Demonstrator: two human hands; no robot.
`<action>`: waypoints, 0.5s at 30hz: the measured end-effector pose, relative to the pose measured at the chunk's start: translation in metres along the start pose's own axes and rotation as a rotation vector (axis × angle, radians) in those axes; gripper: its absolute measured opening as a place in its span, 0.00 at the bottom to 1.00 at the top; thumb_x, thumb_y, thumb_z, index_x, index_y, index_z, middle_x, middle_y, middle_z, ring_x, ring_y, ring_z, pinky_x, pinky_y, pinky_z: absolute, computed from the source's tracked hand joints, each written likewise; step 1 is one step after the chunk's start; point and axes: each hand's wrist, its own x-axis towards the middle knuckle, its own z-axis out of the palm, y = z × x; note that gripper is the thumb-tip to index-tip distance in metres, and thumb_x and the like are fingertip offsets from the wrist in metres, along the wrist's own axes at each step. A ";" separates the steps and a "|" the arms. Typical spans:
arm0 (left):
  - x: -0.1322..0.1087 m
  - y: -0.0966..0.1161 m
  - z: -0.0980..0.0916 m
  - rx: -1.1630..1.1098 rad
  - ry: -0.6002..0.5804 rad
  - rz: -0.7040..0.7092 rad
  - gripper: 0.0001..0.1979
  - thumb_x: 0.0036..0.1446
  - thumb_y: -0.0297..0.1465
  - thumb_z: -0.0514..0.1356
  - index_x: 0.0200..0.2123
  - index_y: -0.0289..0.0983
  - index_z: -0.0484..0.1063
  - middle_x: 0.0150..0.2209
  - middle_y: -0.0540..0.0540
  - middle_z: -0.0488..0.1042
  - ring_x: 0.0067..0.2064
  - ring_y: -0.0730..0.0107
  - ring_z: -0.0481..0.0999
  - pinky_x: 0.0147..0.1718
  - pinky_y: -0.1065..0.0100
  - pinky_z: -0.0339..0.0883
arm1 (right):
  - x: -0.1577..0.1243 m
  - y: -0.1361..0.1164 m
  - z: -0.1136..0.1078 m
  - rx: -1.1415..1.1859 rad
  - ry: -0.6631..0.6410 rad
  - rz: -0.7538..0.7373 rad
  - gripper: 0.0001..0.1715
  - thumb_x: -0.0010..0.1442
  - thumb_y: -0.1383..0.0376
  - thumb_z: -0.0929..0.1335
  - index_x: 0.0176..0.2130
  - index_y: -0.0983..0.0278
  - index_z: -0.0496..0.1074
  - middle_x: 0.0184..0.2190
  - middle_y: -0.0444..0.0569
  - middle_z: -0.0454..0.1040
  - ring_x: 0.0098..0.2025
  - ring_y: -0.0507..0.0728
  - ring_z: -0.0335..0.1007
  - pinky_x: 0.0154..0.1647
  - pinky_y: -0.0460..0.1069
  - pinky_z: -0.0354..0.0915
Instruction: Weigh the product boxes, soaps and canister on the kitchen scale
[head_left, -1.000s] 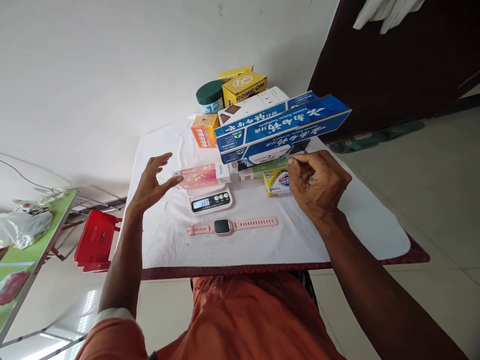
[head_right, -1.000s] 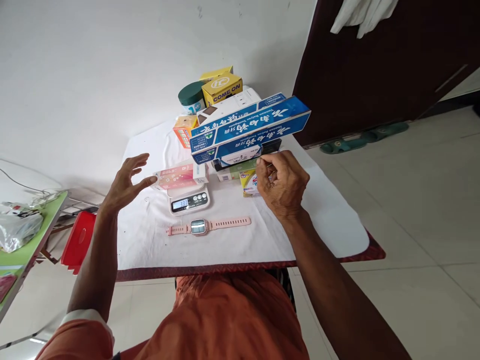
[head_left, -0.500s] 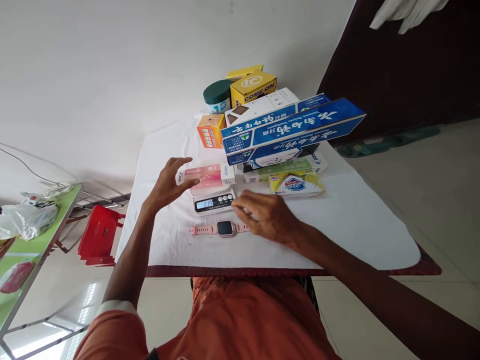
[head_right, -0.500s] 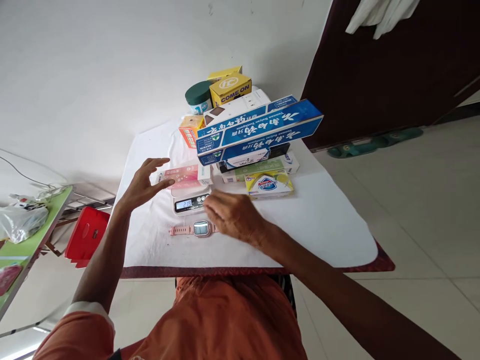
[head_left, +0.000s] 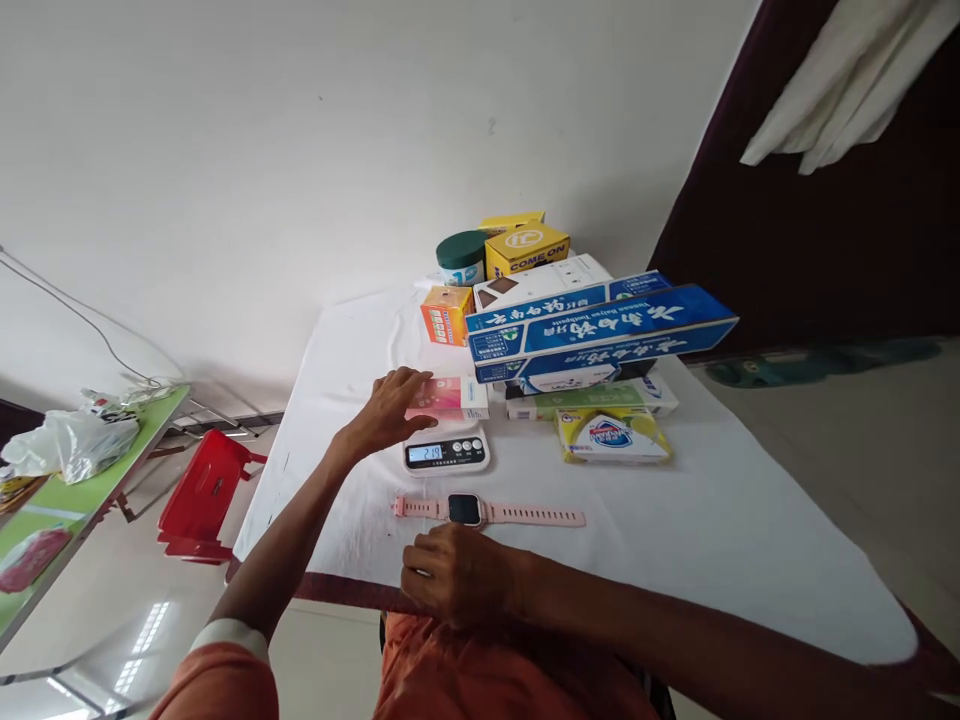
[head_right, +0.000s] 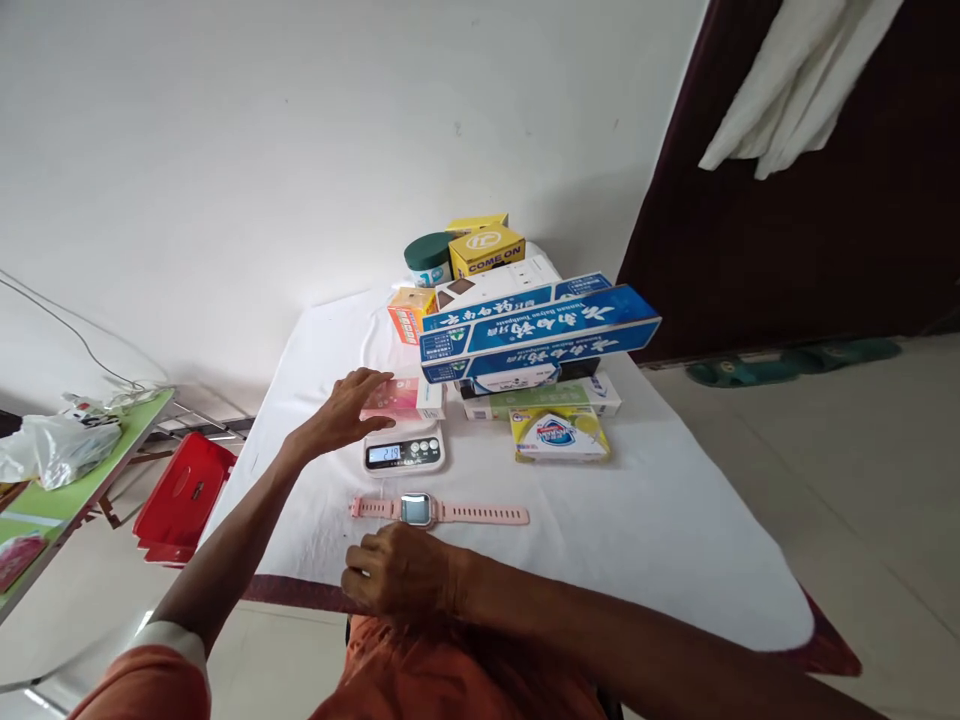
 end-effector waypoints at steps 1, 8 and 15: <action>0.002 -0.002 0.000 0.001 -0.001 0.000 0.29 0.62 0.36 0.67 0.64 0.41 0.66 0.58 0.36 0.71 0.60 0.45 0.71 0.59 0.42 0.66 | -0.001 -0.001 0.001 0.008 0.015 0.010 0.10 0.62 0.72 0.65 0.28 0.62 0.67 0.25 0.43 0.67 0.23 0.52 0.56 0.22 0.50 0.48; 0.005 -0.043 -0.030 -0.176 0.140 0.016 0.22 0.61 0.39 0.67 0.56 0.39 0.72 0.50 0.41 0.74 0.50 0.57 0.75 0.51 0.57 0.71 | -0.009 -0.008 0.003 0.033 0.048 0.099 0.08 0.60 0.71 0.66 0.29 0.62 0.65 0.25 0.42 0.66 0.24 0.51 0.56 0.23 0.50 0.44; 0.052 -0.149 -0.051 0.159 0.152 -0.399 0.21 0.62 0.34 0.64 0.58 0.40 0.70 0.55 0.40 0.71 0.58 0.54 0.72 0.59 0.54 0.66 | -0.010 0.000 0.010 -0.040 0.187 0.178 0.13 0.62 0.73 0.66 0.27 0.62 0.63 0.23 0.42 0.63 0.23 0.51 0.56 0.22 0.51 0.44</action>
